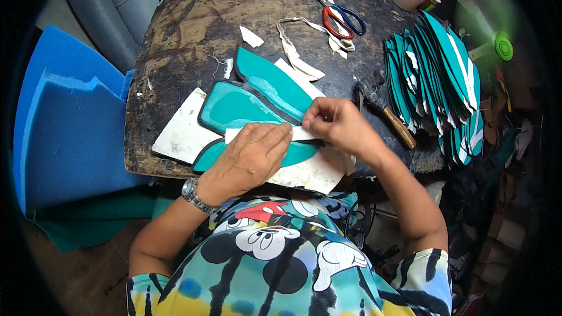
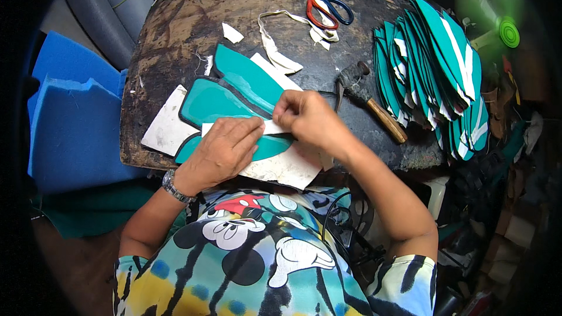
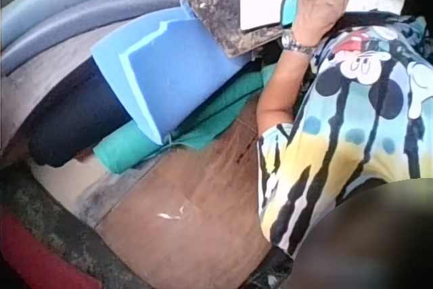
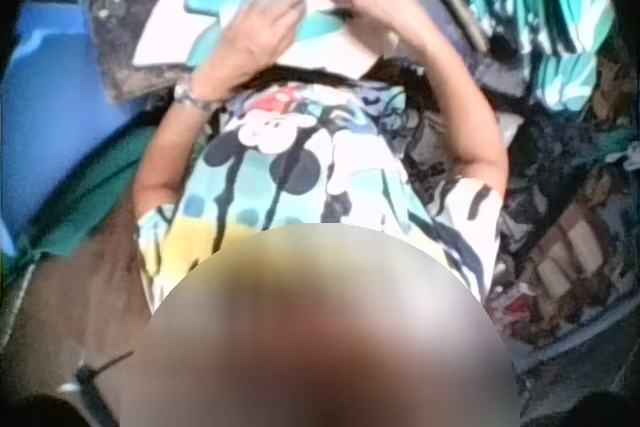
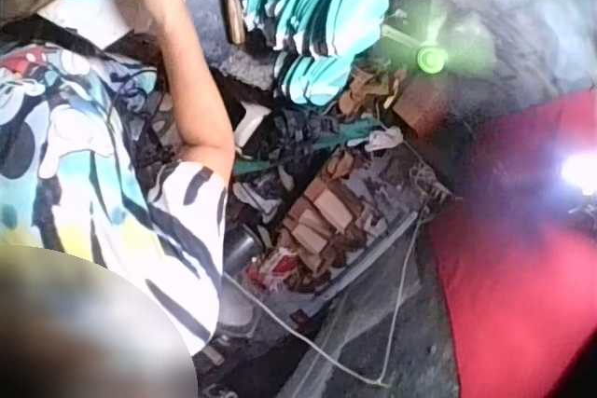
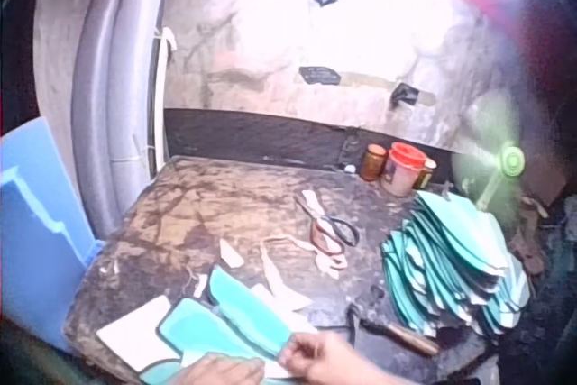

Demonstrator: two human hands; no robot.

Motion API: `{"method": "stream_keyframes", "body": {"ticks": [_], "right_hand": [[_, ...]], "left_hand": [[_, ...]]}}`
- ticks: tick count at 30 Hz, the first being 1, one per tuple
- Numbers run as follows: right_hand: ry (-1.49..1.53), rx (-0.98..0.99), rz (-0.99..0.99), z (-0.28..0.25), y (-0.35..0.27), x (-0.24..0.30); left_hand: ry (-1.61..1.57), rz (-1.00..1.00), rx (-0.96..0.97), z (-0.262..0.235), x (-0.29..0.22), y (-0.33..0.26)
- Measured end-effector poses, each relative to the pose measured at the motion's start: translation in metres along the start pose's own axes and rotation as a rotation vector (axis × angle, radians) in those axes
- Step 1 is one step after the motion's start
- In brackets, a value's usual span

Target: The person assembles teal and white foam pieces by applying white strips and pressing them with a hammer. They trim excess material with scissors and stack the finished pieces on the table.

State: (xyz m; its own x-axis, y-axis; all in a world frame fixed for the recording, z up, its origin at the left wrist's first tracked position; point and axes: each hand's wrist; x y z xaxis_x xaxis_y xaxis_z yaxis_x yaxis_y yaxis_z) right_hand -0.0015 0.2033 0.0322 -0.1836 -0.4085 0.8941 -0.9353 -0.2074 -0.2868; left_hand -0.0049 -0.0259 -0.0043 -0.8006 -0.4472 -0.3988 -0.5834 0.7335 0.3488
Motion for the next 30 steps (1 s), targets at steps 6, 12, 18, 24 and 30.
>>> {"method": "stream_keyframes", "body": {"ticks": [6, 12, 18, 24, 30], "right_hand": [[0.005, -0.023, 0.000, -0.022, -0.004, 0.005], [-0.224, -0.076, -0.202, -0.006, -0.020, -0.015], [-0.452, -0.149, -0.377, 0.006, -0.027, -0.023], [-0.391, -0.158, -0.348, 0.002, -0.023, -0.018], [-0.391, -0.121, -0.315, -0.009, 0.002, -0.012]], "left_hand": [[0.098, -0.151, -0.027, 0.003, -0.008, -0.015], [0.101, -0.189, -0.002, 0.004, -0.008, -0.015], [0.170, -0.146, 0.094, -0.003, -0.008, -0.010], [0.275, -0.106, 0.111, -0.010, -0.012, -0.002], [0.351, -0.198, 0.065, -0.003, -0.024, -0.019]]}}
Point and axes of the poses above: each hand's wrist, its own y-axis towards the middle knuckle, its own z-axis out of the palm, x = y × z, and after that the axes turned 8 degrees about -z, right-handed
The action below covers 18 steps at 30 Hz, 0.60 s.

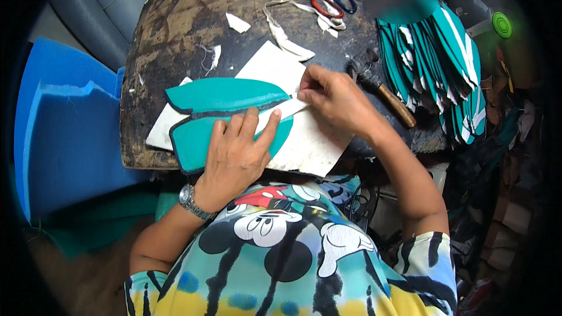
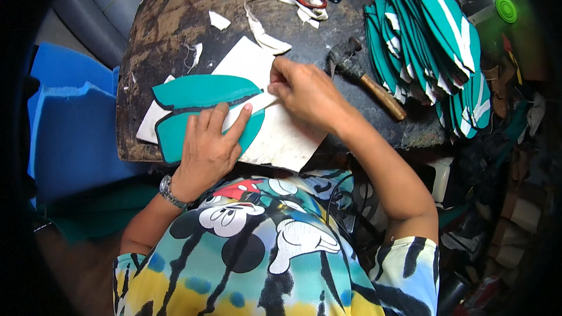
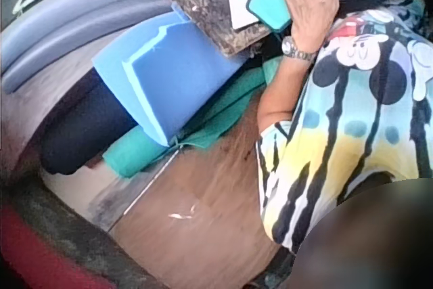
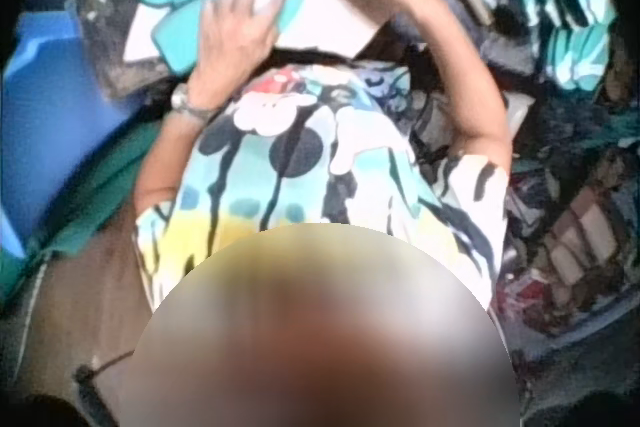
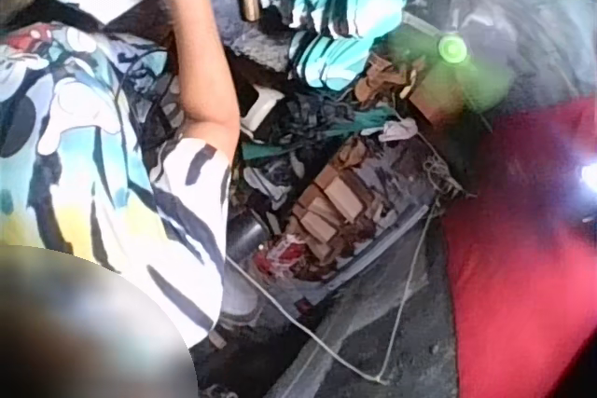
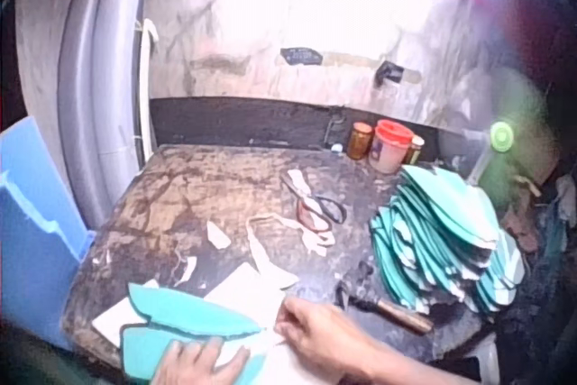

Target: The person assembles teal and white foam pieces by applying white strips and pressing them with a hammer. They trim excess material with scissors and stack the finished pieces on the table.

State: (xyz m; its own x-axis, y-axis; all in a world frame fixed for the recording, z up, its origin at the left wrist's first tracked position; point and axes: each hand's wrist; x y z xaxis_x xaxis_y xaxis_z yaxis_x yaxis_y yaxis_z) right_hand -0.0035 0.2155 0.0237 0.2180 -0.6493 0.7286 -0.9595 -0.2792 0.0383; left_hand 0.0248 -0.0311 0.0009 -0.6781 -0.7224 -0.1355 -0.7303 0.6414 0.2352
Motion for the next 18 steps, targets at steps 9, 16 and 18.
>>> {"method": "stream_keyframes", "body": {"ticks": [9, 16, 18], "right_hand": [[-0.135, -0.022, -0.177, 0.004, -0.010, -0.004], [-0.428, 0.130, -0.299, -0.008, -0.002, -0.006], [-0.455, -0.013, -0.293, -0.037, 0.035, -0.029]], "left_hand": [[-0.075, 0.037, -0.003, -0.002, 0.005, 0.008], [-0.071, 0.016, 0.036, -0.002, 0.004, 0.017], [-0.051, 0.009, 0.023, -0.001, 0.002, 0.019]]}}
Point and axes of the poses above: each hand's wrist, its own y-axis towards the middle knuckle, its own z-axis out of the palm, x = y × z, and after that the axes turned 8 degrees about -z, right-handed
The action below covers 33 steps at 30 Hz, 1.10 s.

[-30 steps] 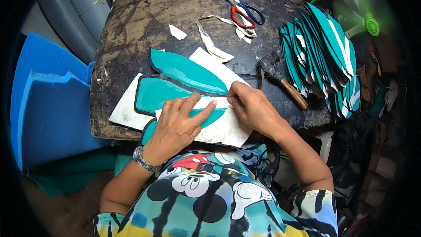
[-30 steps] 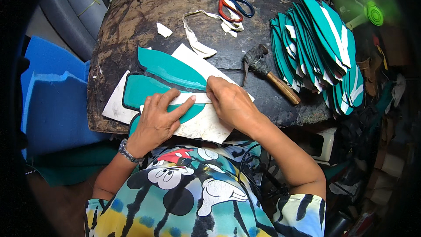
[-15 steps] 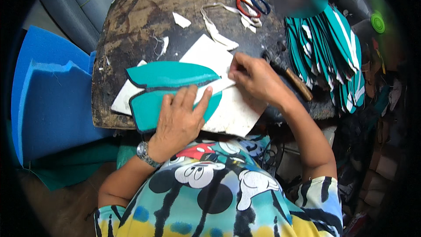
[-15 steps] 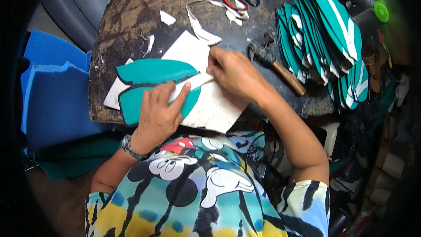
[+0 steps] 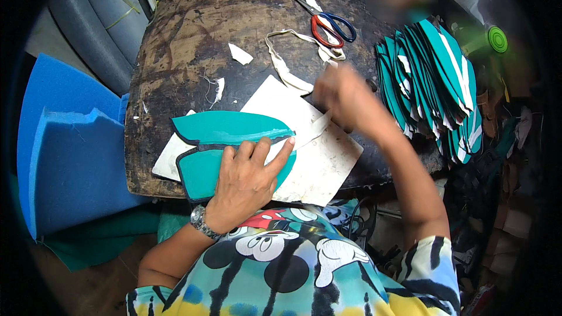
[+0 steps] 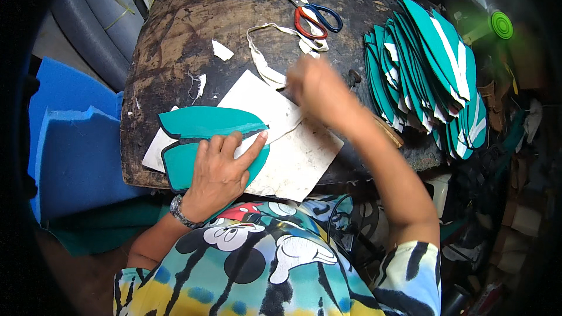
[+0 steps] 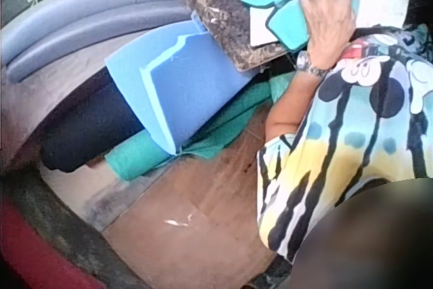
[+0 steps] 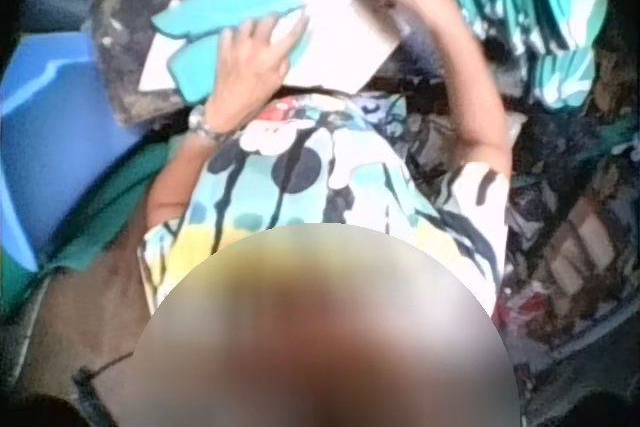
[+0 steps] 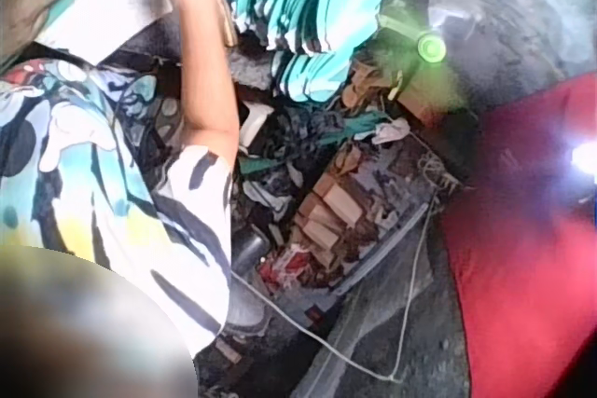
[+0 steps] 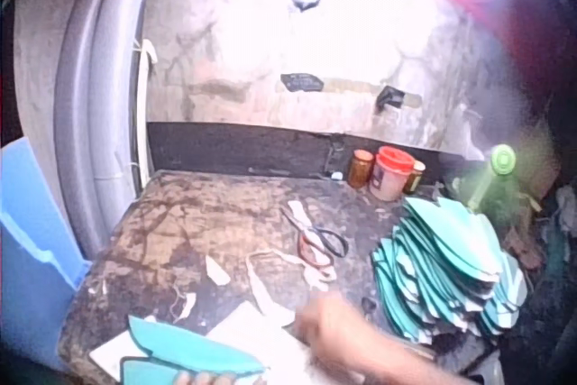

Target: The person assembles teal and white foam pieces by applying white strips and pressing them with a hammer. They trim excess material with scissors and stack the finished pieces on the table.

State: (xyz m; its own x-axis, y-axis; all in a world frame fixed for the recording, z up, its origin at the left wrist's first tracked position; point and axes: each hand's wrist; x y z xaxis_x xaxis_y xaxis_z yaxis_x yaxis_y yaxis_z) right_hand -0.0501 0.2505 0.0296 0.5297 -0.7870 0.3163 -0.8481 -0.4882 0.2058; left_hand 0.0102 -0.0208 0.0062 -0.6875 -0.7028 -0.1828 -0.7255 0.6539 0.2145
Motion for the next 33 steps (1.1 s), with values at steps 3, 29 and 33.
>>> {"method": "stream_keyframes", "body": {"ticks": [3, 29, 33], "right_hand": [[-0.175, -0.325, 0.285, 0.004, 0.056, -0.076], [-0.015, 0.377, 0.469, -0.027, -0.089, 0.113], [-0.065, 0.377, 0.463, -0.014, -0.075, 0.116]], "left_hand": [[0.008, -0.073, -0.009, 0.002, -0.004, 0.001], [-0.208, -0.226, -0.128, 0.016, -0.001, 0.002], [-0.195, -0.219, -0.118, 0.015, 0.000, 0.004]]}}
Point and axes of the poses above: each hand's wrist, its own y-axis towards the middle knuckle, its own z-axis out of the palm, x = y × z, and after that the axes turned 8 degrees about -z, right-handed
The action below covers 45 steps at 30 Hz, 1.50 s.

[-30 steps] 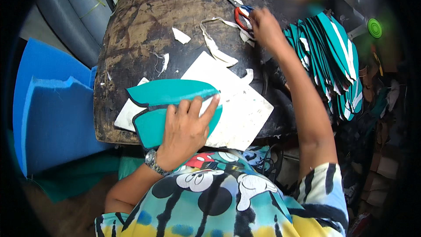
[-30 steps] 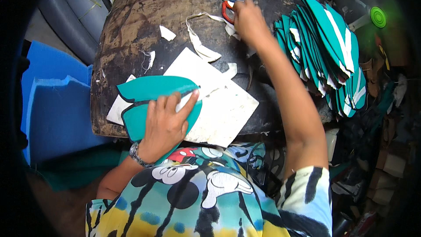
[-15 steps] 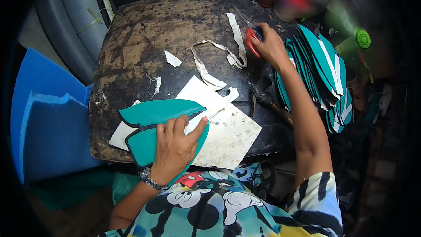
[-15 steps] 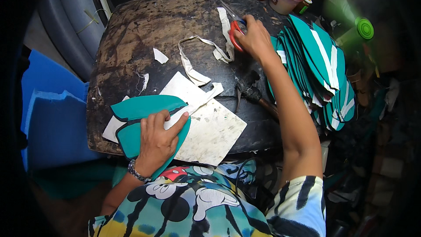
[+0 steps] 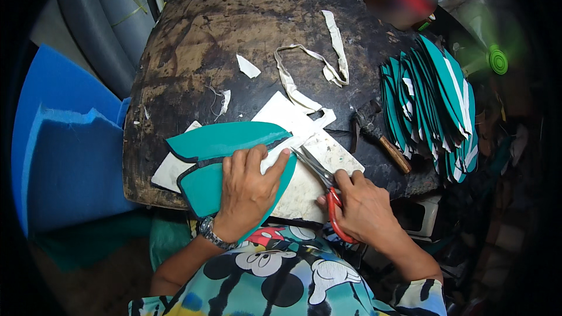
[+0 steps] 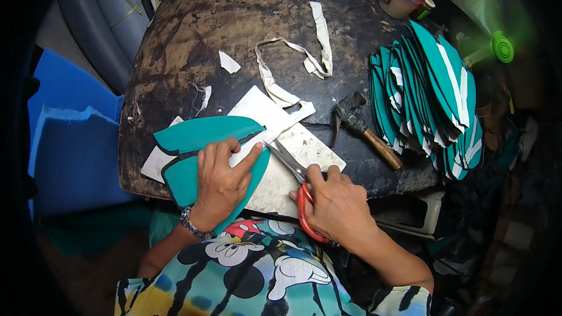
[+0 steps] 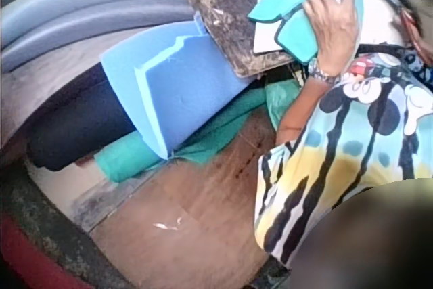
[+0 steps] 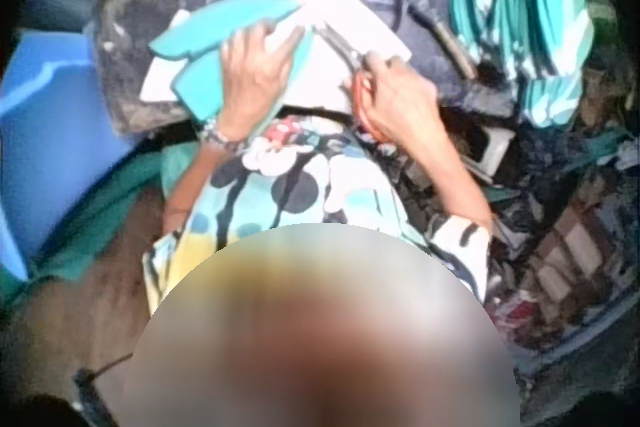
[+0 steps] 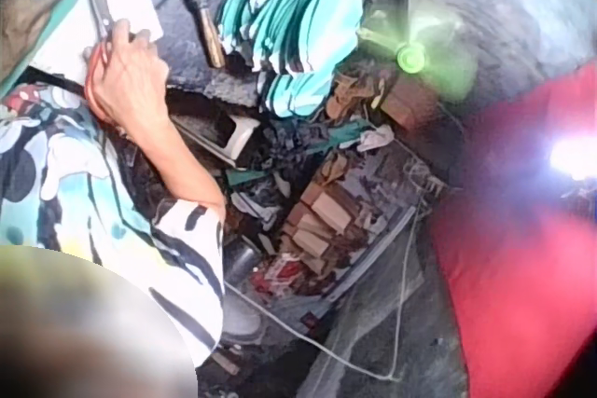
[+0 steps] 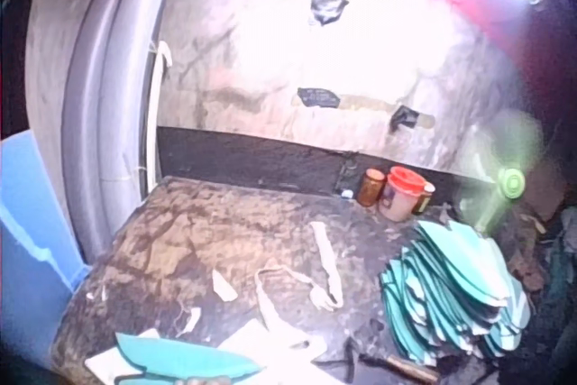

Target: The person assembles teal and white foam pieces by applying white strips and pressing them with a hammer. They trim excess material with scissors and stack the finished pieces on the table.

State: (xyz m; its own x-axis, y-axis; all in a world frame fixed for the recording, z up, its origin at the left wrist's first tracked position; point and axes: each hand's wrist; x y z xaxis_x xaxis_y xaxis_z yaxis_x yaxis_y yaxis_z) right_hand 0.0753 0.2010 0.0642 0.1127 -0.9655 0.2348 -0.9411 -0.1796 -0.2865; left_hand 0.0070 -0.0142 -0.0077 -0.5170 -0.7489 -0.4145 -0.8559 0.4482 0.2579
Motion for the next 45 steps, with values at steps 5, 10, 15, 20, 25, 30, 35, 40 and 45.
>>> {"method": "stream_keyframes", "body": {"ticks": [5, 10, 15, 20, 25, 30, 35, 40, 45], "right_hand": [[0.009, -0.029, -0.009, 0.003, 0.016, 0.008], [0.099, 0.081, 0.049, 0.002, 0.015, 0.012], [0.250, 0.078, 0.118, -0.004, 0.011, 0.010], [0.498, -0.103, 0.087, -0.032, 0.030, -0.026], [0.024, -0.388, 0.204, -0.052, 0.141, -0.107], [-0.055, -0.413, 0.192, -0.043, 0.213, -0.141], [-0.060, -0.528, -0.358, -0.030, 0.173, -0.101], [-0.018, -0.283, -0.327, -0.006, 0.131, -0.070], [0.184, -0.394, -0.343, -0.015, 0.105, -0.057]], "left_hand": [[0.005, -0.008, 0.027, -0.001, 0.000, 0.003], [-0.011, -0.021, 0.064, -0.003, 0.000, 0.002], [0.084, 0.012, 0.084, -0.004, -0.001, 0.005], [0.125, 0.045, 0.099, -0.006, -0.003, 0.011], [0.065, 0.191, 0.175, -0.013, 0.003, 0.011], [-0.020, 0.296, 0.214, -0.015, 0.003, 0.004], [-0.056, 0.376, 0.241, -0.014, -0.003, -0.002], [-0.198, 0.440, 0.321, -0.011, -0.005, -0.001], [-0.605, 0.134, 0.241, -0.017, -0.007, 0.007]]}}
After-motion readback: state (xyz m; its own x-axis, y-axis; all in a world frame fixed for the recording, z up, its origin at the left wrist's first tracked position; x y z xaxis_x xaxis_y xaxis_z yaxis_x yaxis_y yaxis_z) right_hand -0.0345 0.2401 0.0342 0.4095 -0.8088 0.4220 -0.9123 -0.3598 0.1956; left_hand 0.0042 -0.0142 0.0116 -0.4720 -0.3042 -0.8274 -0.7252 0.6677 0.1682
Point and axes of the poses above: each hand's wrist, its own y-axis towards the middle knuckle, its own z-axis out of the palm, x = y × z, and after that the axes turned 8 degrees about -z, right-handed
